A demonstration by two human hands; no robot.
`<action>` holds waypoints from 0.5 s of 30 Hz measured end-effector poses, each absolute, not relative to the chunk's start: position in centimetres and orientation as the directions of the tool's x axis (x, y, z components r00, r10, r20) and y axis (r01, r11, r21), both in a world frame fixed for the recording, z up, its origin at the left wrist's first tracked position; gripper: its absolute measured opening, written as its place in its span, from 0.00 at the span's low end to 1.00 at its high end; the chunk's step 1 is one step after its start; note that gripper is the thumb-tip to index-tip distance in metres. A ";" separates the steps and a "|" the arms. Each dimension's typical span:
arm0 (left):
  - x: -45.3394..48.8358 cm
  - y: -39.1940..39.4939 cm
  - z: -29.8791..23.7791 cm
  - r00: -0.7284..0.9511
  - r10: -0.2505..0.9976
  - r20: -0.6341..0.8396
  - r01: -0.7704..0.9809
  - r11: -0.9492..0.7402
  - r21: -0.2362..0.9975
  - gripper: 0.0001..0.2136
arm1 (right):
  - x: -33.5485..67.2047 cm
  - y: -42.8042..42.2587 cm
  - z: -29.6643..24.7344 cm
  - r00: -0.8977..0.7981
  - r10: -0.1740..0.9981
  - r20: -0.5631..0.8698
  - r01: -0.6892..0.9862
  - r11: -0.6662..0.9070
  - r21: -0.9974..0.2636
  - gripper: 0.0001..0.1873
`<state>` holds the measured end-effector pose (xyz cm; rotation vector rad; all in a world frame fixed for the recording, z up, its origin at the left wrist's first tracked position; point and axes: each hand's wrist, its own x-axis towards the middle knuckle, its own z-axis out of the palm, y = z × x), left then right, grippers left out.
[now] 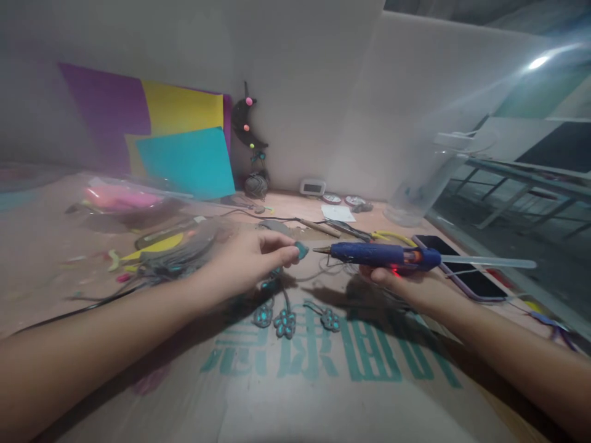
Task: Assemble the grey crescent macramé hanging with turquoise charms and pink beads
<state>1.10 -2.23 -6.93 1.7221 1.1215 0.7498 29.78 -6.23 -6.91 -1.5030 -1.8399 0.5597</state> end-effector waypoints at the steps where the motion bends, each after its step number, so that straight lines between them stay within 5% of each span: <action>1: 1.1 -2.3 -6.8 0.401 0.916 0.015 0.354 -0.170 0.920 0.16 | 29.7 -6.3 -6.9 -0.087 0.965 0.248 0.673 0.241 -0.700 0.19; 15: 1.3 -2.1 -6.9 0.421 0.907 0.028 0.345 -0.188 0.920 0.14 | 29.2 -6.6 -6.7 -0.074 0.965 0.253 0.808 0.207 -0.552 0.18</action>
